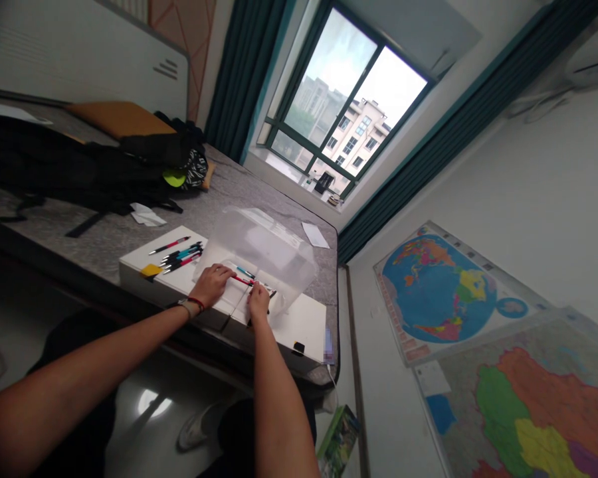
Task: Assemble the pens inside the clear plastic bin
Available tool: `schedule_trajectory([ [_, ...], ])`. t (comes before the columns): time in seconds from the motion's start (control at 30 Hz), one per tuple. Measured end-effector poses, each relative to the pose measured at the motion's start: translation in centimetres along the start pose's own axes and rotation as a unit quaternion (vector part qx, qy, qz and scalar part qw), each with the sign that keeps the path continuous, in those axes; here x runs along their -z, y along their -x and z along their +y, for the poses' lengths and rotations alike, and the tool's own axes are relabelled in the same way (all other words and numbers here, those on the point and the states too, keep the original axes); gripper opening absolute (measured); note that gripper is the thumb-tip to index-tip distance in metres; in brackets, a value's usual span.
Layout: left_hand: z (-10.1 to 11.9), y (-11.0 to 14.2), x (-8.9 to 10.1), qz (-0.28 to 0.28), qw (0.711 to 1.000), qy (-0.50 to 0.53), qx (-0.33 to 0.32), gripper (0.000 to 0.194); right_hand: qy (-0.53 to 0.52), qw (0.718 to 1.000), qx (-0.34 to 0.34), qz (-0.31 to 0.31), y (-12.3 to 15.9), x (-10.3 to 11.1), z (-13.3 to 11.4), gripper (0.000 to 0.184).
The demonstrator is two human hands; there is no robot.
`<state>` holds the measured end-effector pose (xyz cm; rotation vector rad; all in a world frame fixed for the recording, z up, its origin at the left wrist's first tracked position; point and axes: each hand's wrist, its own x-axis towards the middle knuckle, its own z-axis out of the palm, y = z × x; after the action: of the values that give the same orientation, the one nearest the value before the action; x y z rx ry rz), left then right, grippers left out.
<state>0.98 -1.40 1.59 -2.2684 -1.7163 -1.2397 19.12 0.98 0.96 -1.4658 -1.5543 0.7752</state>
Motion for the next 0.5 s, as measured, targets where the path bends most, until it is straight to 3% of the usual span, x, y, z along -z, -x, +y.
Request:
schedule_trajectory([
  [0.3,-0.05,0.0,-0.25,0.003,1.0,-0.004,0.005,0.036,0.044,0.998,0.009,0.045,-0.17,-0.09,0.42,0.034],
  [0.5,-0.09,0.03,-0.18,0.006,1.0,0.01,0.007,0.037,0.065,0.997,0.035,0.032,-0.11,-0.04,-0.1,0.046],
])
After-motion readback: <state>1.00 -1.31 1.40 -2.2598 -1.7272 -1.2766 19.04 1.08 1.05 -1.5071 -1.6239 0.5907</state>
